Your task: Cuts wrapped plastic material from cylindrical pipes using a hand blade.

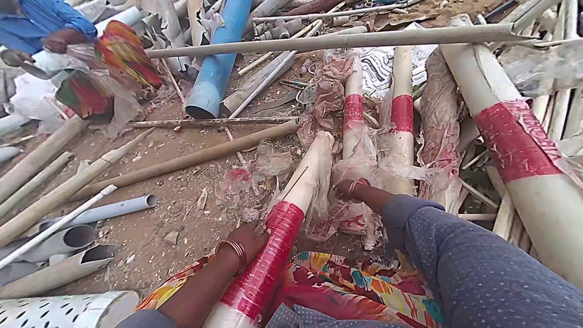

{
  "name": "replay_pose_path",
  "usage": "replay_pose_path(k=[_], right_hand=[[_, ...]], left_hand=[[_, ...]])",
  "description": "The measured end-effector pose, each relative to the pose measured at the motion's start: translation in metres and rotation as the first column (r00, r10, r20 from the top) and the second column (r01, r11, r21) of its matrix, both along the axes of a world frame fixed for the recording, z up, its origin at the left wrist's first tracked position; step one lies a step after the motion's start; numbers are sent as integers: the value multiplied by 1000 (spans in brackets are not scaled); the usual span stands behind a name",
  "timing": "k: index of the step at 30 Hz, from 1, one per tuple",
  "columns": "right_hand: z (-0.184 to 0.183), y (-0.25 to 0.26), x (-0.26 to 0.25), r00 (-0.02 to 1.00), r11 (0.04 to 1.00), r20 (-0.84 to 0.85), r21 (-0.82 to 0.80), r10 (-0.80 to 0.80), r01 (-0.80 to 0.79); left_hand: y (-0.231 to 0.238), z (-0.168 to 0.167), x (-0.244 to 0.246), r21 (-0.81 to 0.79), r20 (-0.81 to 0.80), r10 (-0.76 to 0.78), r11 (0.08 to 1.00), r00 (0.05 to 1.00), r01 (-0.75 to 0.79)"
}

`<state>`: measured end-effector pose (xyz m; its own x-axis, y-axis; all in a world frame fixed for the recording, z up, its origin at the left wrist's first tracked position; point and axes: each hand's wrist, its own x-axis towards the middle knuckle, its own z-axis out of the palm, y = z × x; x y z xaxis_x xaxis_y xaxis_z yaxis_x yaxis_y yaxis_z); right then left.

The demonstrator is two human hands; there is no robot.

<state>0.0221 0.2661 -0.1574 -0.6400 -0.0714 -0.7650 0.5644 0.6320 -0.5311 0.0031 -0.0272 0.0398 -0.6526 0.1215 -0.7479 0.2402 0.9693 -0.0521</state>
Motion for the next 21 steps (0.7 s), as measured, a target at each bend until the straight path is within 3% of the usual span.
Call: replay_pose_path(k=[2, 4, 8, 11, 15, 20, 21], right_hand=[[-4, 12, -9, 899, 888, 1, -152, -438, 433], [-20, 12, -22, 816, 808, -54, -195, -575, 556], [-56, -5, -39, 747, 750, -95, -170, -658, 639], [-44, -14, -47, 733, 740, -98, -84, -673, 668], [-36, 0, -64, 596, 601, -83, -131, -799, 788], [-14, 31, -72, 693, 720, -248, -28, -676, 693], [-8, 33, -74, 669, 703, -278, -36, -689, 710]], left_hand=[[3, -1, 0, -29, 5, -30, 999, 1000, 30], [8, -1, 1, -76, 17, -69, 995, 997, 70], [21, 2, 6, -147, 45, -131, 980, 990, 137], [28, 3, 7, -173, 58, -167, 969, 984, 174], [32, 0, 6, -183, 67, -198, 961, 978, 207], [37, -2, 6, -167, 70, -216, 960, 974, 225], [36, -3, 6, -152, 69, -223, 961, 973, 231]])
